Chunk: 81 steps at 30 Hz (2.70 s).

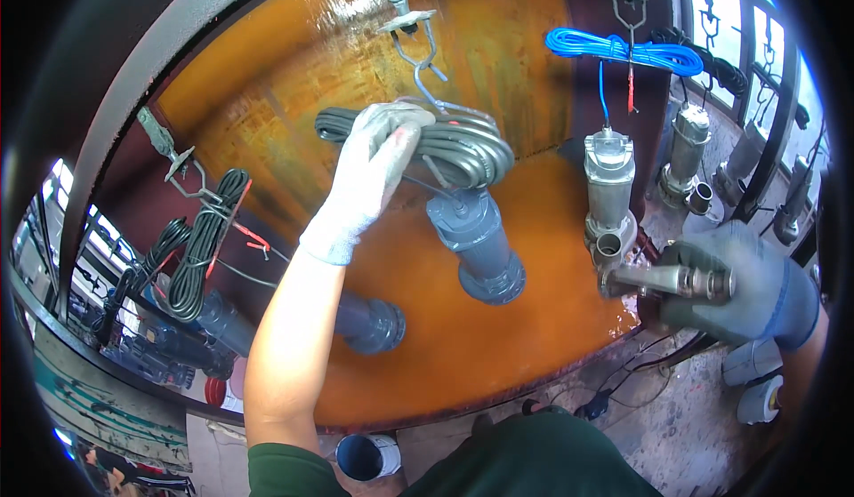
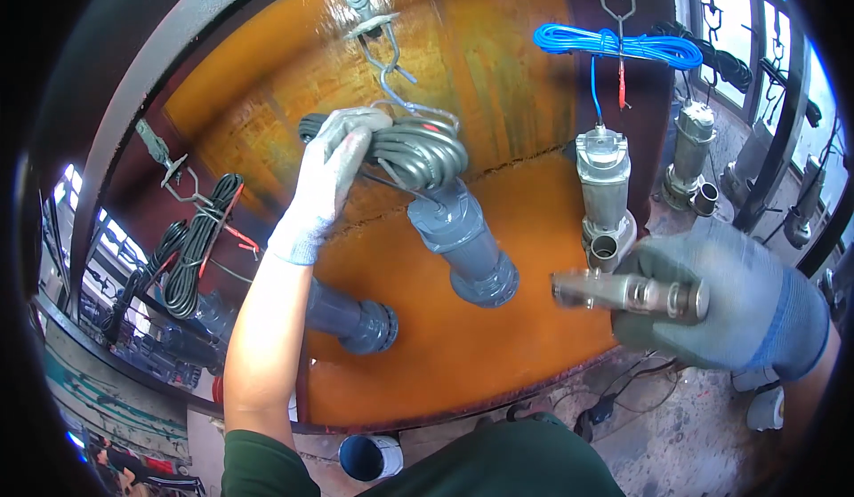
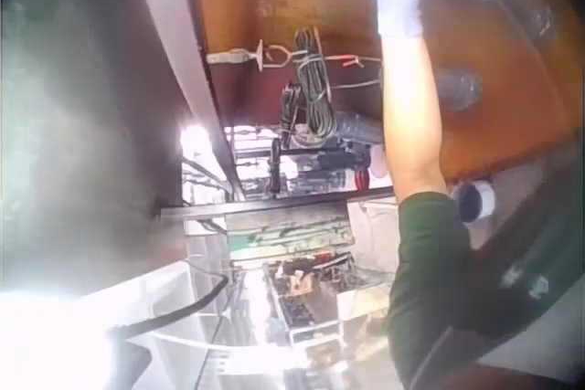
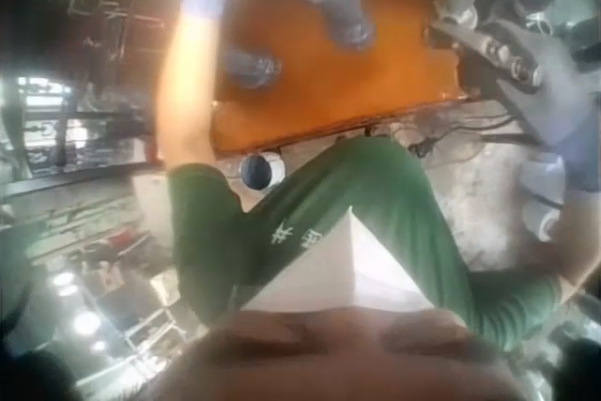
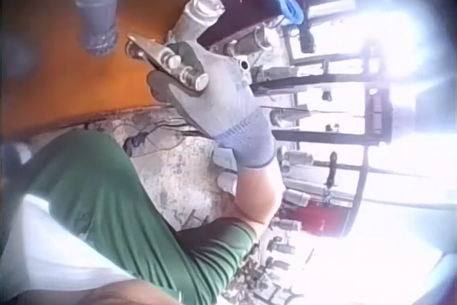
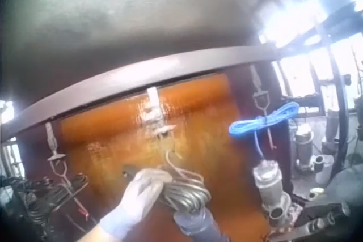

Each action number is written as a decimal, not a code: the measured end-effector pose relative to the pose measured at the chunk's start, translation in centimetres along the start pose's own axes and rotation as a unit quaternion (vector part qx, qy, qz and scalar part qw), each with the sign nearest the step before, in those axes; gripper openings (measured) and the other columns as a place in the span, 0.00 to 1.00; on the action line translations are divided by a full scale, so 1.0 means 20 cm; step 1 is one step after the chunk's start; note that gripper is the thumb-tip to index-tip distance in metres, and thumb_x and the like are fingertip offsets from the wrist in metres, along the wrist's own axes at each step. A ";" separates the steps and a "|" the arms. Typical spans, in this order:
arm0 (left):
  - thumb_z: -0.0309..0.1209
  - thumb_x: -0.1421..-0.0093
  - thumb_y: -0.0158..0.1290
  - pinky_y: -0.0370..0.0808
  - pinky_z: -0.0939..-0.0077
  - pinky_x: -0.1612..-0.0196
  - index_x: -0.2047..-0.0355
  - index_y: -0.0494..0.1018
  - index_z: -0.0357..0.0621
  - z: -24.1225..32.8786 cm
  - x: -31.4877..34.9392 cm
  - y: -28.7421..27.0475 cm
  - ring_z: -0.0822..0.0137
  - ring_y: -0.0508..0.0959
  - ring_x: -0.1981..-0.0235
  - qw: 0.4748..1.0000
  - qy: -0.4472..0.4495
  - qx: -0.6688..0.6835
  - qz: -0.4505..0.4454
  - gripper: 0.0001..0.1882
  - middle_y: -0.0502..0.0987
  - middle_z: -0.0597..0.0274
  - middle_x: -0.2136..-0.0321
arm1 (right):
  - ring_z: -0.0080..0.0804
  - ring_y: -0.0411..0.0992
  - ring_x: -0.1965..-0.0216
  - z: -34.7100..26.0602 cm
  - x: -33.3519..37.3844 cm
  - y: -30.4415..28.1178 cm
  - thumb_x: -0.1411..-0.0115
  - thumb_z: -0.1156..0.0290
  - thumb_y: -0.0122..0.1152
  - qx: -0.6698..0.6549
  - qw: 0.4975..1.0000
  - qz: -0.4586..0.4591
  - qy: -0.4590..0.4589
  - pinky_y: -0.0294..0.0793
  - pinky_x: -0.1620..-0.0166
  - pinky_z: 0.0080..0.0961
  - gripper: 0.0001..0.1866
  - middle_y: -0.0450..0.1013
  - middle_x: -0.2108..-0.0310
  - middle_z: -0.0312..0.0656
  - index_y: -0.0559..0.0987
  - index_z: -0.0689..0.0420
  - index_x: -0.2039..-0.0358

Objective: The person paints several industrial pumps hanging from a rack using a spray gun, turning and holding each pump with a gloved hand to reach all sides.

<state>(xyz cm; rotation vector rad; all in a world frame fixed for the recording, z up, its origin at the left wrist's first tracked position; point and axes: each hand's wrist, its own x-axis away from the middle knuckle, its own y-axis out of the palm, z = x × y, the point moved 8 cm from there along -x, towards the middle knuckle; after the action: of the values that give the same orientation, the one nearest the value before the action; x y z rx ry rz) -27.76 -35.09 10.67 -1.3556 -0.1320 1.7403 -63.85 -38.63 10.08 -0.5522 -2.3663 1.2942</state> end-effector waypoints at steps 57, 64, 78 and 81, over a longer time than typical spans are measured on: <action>0.20 0.29 0.48 0.69 0.69 0.31 0.37 0.74 0.30 -0.71 0.09 -0.29 0.63 0.75 0.38 0.970 -0.163 0.078 0.162 0.21 0.75 0.50 0.37 | 0.27 0.81 0.74 0.30 -0.34 -0.18 0.31 0.64 0.68 -0.164 0.978 0.123 -0.049 0.81 0.67 0.28 0.15 0.81 0.75 0.42 0.83 0.60 0.49; 0.24 0.28 0.51 0.69 0.66 0.31 0.38 0.75 0.30 -0.63 0.18 -0.30 0.60 0.75 0.37 0.970 -0.150 0.040 0.187 0.20 0.75 0.49 0.37 | 0.41 0.81 0.72 0.17 -0.16 0.00 0.35 0.65 0.72 -0.086 0.981 0.074 -0.156 0.79 0.64 0.34 0.11 0.82 0.74 0.44 0.82 0.59 0.60; 0.23 0.26 0.52 0.69 0.69 0.32 0.37 0.72 0.29 -0.27 0.30 -0.11 0.63 0.75 0.38 0.972 -0.056 0.088 0.212 0.19 0.74 0.51 0.39 | 0.27 0.79 0.73 0.30 0.04 0.28 0.40 0.73 0.69 -0.187 0.961 0.170 -0.112 0.78 0.66 0.29 0.11 0.82 0.72 0.39 0.83 0.64 0.60; 0.23 0.26 0.52 0.71 0.70 0.35 0.41 0.74 0.29 -0.22 0.31 -0.14 0.64 0.78 0.41 0.976 -0.022 0.046 0.213 0.16 0.76 0.51 0.42 | 0.29 0.81 0.71 0.12 0.09 0.20 0.44 0.77 0.70 -0.231 0.956 0.170 -0.065 0.80 0.63 0.28 0.13 0.84 0.69 0.40 0.84 0.64 0.57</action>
<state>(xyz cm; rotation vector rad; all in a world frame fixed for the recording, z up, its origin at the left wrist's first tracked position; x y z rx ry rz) -22.51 -30.90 6.06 -1.3448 0.2299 2.1027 -65.98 -37.45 5.61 -1.0826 -2.7923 0.9120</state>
